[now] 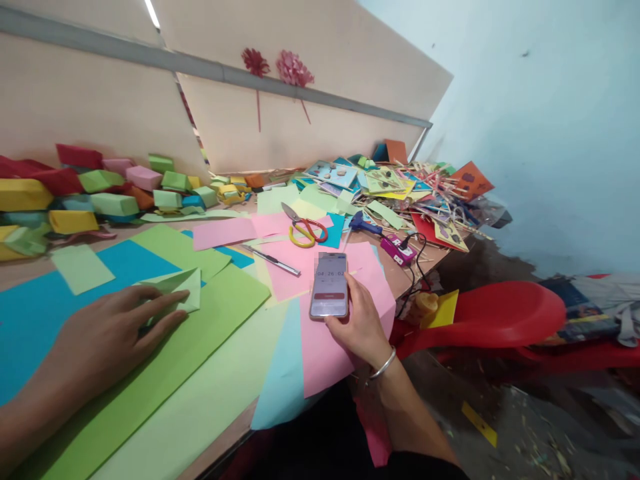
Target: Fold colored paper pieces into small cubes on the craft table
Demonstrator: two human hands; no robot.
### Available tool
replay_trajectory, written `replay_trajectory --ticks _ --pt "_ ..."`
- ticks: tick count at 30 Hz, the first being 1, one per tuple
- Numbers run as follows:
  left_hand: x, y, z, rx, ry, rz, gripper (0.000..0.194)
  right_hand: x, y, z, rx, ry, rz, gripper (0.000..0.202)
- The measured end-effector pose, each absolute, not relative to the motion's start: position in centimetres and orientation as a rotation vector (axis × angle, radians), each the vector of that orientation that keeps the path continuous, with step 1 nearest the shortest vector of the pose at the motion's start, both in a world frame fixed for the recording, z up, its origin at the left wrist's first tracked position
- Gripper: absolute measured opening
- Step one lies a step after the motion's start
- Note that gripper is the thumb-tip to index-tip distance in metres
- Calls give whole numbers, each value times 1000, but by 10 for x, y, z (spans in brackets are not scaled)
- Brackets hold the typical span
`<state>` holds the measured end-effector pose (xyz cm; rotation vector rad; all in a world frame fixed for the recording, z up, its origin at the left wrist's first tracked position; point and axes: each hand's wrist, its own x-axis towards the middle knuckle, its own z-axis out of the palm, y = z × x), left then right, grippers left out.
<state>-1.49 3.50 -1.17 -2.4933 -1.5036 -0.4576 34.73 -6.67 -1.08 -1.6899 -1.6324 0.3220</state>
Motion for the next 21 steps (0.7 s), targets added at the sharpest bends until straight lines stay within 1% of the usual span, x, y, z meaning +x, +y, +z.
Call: replay_trajectory --ticks 12,17,21 --pt "-16 35 -14 -2482 -1529 -423 64 344 -64 -4 -1650 -1495 429 79" --pt "-16 36 -13 -2477 -1541 -397 65 344 -63 -4 -1653 -1418 498 85" --pt "-17 36 -15 -2478 -1518 -407 66 340 -58 -2 -1561 -1347 618 94"
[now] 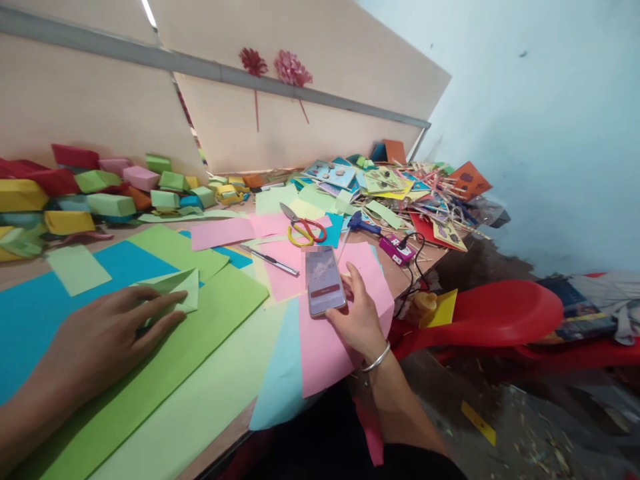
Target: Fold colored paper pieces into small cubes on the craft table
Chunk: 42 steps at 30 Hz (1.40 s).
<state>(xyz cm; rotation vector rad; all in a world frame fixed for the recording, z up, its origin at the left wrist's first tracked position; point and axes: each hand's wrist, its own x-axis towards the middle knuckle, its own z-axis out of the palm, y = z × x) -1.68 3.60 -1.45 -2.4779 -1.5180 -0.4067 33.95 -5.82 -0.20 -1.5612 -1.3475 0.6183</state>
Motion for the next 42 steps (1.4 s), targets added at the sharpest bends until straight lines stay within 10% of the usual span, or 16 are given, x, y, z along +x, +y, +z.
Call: replay_trajectory --ticks 13,23,42 --pt "-15 35 -12 -2503 -1542 -427 65 347 -45 -4 -1476 -1155 897 98" --pt "-16 34 -12 -2489 -1522 -414 61 356 -40 13 -1405 -1123 1158 46" --pt "-15 34 -12 -2472 -1542 -468 59 358 -41 -2 -1236 -929 1121 52"
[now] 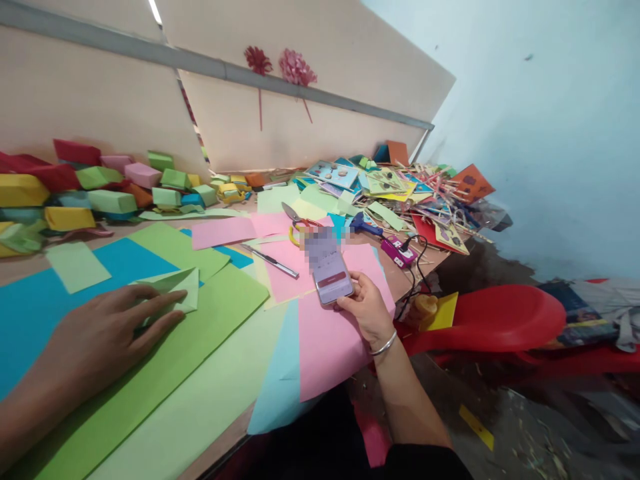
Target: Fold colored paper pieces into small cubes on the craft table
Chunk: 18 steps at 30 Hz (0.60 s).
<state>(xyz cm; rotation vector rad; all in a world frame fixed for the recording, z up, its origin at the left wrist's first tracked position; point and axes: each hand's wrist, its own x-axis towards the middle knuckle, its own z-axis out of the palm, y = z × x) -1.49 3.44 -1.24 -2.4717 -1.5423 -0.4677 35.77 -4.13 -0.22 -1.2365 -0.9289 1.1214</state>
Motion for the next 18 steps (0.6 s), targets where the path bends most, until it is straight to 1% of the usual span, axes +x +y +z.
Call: replay_trajectory --ticks 5,18 --pt "-15 35 -13 -2470 -1519 -449 62 357 -41 -2 -1230 -935 1085 60" --pt "-18 37 -19 -2488 -1498 -501 63 355 -39 -5 -1250 -950 1069 60"
